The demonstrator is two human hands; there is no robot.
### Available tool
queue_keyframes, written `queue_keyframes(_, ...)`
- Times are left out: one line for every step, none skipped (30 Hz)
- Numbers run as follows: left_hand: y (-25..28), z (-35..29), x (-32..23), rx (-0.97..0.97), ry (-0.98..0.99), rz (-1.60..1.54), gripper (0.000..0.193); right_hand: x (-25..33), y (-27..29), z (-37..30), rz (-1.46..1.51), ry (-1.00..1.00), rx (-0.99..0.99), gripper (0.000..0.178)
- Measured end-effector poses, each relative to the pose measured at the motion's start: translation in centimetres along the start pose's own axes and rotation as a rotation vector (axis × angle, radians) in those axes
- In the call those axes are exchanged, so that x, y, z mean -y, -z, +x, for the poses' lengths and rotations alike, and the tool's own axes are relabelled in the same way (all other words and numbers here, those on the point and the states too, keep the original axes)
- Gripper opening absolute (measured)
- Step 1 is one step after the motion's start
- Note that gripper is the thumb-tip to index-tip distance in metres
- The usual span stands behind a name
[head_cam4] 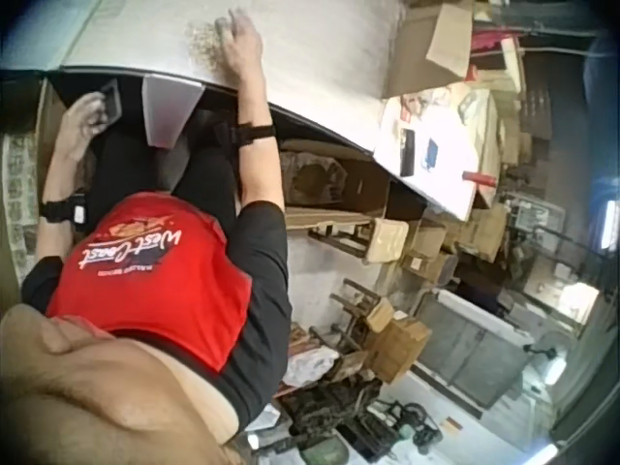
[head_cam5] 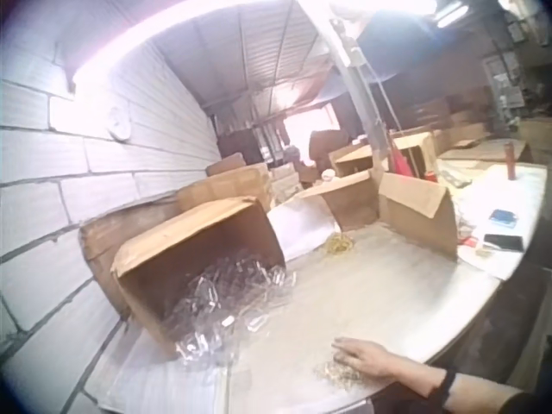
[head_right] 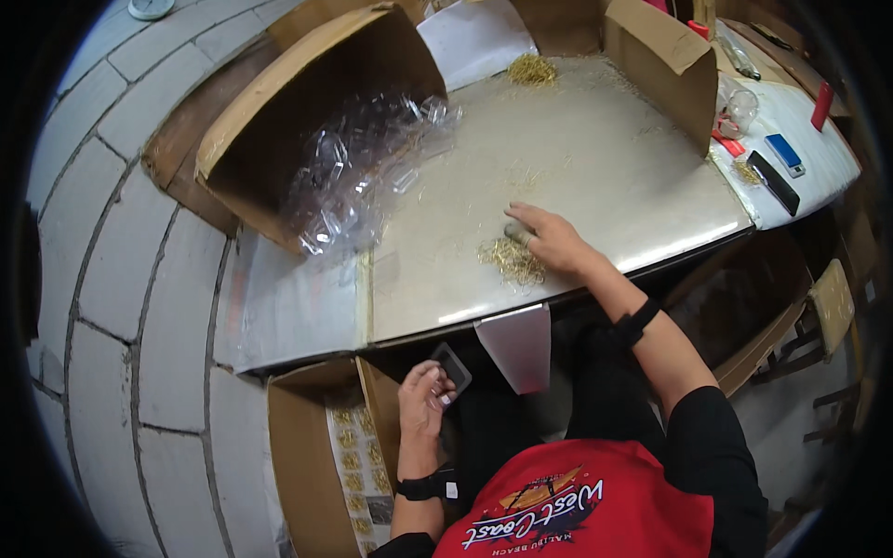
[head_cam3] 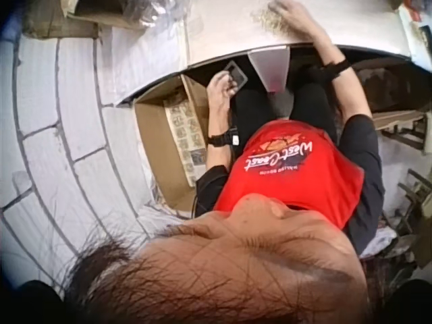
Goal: The person scoops small yellow items from a table into clear plastic containers using a small scoop, then places the filled containers into a cardboard box. The person repeats this process multiple times throughout the video.
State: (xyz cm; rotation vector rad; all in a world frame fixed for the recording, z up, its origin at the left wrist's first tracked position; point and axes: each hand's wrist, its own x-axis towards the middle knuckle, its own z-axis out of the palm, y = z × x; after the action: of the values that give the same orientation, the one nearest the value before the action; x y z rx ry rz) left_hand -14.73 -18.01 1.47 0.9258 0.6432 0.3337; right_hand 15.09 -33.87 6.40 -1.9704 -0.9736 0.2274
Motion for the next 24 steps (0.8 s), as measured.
queue_keyframes(1.4, -0.7, 1.1, 0.008, 0.078, -0.031, 0.018, -0.4, -0.4, 0.3, 0.052, 0.036, -0.009, 0.040)
queue_keyframes(2.4, -1.3, 2.3, 0.001, 0.142, -0.070, 0.019, -0.4, -1.2, 0.1, -0.074, 0.119, 0.041, 0.039)
queue_keyframes(3.1, -1.5, 3.4, -0.005, 0.201, -0.105, 0.020, 0.2, -2.2, 0.1, -0.199, 0.209, 0.085, 0.038)
queue_keyframes(3.7, -1.6, 4.4, 0.003, 0.254, -0.059, 0.024, 0.7, -3.1, -0.1, -0.326, 0.297, 0.131, 0.037)
queue_keyframes(4.4, -1.1, 5.5, 0.035, 0.274, -0.055, 0.029, 1.0, -4.1, -0.3, -0.347, 0.312, 0.110, 0.036)
queue_keyframes(4.7, -0.6, 7.0, 0.024, 0.247, 0.006, 0.028, 1.1, -5.3, -0.7, -0.368, 0.323, 0.093, 0.036)
queue_keyframes(4.6, -0.1, 8.5, 0.013, 0.224, 0.066, 0.028, 1.3, -6.4, -1.3, -0.389, 0.331, 0.079, 0.035)
queue_keyframes(4.4, 0.4, 10.0, 0.036, 0.261, 0.147, 0.028, 1.6, -7.3, -1.9, -0.394, 0.347, 0.016, 0.037)
queue_keyframes(3.9, 0.9, 11.7, 0.105, 0.340, 0.181, 0.029, 2.1, -8.0, -2.9, -0.438, 0.320, -0.031, 0.037)
queue_keyframes(2.4, 0.9, 12.3, 0.185, 0.399, 0.217, 0.033, 3.1, -8.7, -4.1, -0.481, 0.297, -0.069, 0.037)
queue_keyframes(0.8, 0.8, 12.4, 0.241, 0.477, 0.172, 0.038, 4.2, -9.1, -5.3, -0.525, 0.271, -0.105, 0.038)
queue_keyframes(-0.9, 0.5, 12.0, 0.283, 0.495, 0.145, 0.038, 5.1, -9.2, -6.4, -0.522, 0.263, -0.110, 0.037)
queue_keyframes(-1.7, 0.5, 12.4, 0.288, 0.454, 0.060, 0.038, 5.5, -8.9, -7.6, -0.510, 0.243, -0.070, 0.037)
queue_keyframes(-2.2, 0.6, 12.6, 0.245, 0.438, 0.059, 0.038, 5.8, -8.6, -8.3, -0.501, 0.228, -0.041, 0.036)
queue_keyframes(-2.6, 0.5, 12.6, 0.205, 0.414, 0.057, 0.038, 6.4, -8.1, -8.8, -0.494, 0.219, -0.015, 0.036)
queue_keyframes(-3.1, 0.3, 12.1, 0.199, 0.419, 0.071, 0.037, 7.1, -6.9, -9.6, -0.485, 0.251, -0.009, 0.035)
queue_keyframes(-3.5, -0.1, 11.5, 0.191, 0.423, 0.084, 0.036, 7.3, -5.9, -10.5, -0.437, 0.262, -0.003, 0.034)
queue_keyframes(-3.9, -0.3, 11.1, 0.193, 0.426, 0.099, 0.035, 7.4, -4.7, -11.4, -0.395, 0.271, -0.003, 0.035)
queue_keyframes(-3.7, -0.2, 11.2, 0.187, 0.426, 0.114, 0.035, 7.3, -4.1, -12.0, -0.342, 0.293, -0.001, 0.036)
queue_keyframes(-3.4, 0.0, 11.8, 0.180, 0.426, 0.128, 0.034, 7.1, -3.8, -12.8, -0.242, 0.285, -0.027, 0.040)
queue_keyframes(-3.1, 0.2, 12.3, 0.175, 0.427, 0.142, 0.033, 6.6, -3.6, -13.9, -0.202, 0.253, 0.009, 0.039)
queue_keyframes(-2.5, 0.4, 13.2, 0.169, 0.389, 0.122, 0.033, 5.7, -3.5, -14.9, -0.156, 0.223, 0.045, 0.039)
queue_keyframes(-2.1, 0.5, 14.5, 0.159, 0.348, 0.103, 0.033, 4.9, -3.6, -15.7, -0.108, 0.198, 0.083, 0.039)
queue_keyframes(-1.8, 0.6, 15.4, 0.151, 0.310, 0.085, 0.032, 4.1, -3.7, -16.4, -0.058, 0.159, 0.110, 0.042)
